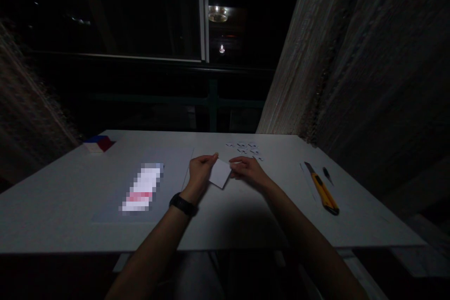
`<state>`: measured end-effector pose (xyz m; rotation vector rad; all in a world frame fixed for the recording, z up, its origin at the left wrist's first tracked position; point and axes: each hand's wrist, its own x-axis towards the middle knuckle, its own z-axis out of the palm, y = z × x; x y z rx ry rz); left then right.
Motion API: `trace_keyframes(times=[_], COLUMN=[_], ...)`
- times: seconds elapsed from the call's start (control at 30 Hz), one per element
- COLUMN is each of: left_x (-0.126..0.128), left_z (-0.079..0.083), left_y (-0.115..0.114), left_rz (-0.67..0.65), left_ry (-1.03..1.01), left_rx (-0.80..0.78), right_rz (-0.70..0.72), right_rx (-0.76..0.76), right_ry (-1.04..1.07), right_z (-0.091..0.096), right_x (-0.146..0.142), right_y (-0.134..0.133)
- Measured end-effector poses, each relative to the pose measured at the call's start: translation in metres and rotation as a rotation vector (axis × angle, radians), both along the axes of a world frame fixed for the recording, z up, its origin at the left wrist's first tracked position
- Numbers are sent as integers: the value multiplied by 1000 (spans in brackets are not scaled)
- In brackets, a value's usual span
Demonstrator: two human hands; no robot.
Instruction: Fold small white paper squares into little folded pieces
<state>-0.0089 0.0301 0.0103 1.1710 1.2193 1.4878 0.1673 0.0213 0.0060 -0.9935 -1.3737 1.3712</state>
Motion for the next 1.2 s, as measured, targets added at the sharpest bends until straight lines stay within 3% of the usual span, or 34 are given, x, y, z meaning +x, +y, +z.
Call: trace_keyframes(times=[0.17,0.43,0.7,0.83,1.0,1.2], left_x=[12,7,7,11,13,8], left_z=[2,0,-1,1,5,4], left_y=[-8,-9,-11,-16,-20,-17], left_rz=[-96,-266,-446,-458,-489,-519], left_ry=[-17,-136,35,79,-16,-128], left_rx=[-25,-87,-63,-83,-172,-225], right_rz=[-124,-217,-228,-262,-306,-368], right_rx=[12,-28,194,219,130,136], right_ry=[-16,58,-66,-104,-18,32], right_z=[-11,-7,-6,-7,-7,-1], right_x=[-15,-3,-5,-4,-2,3], right_y=[2,6,6,7,8,8])
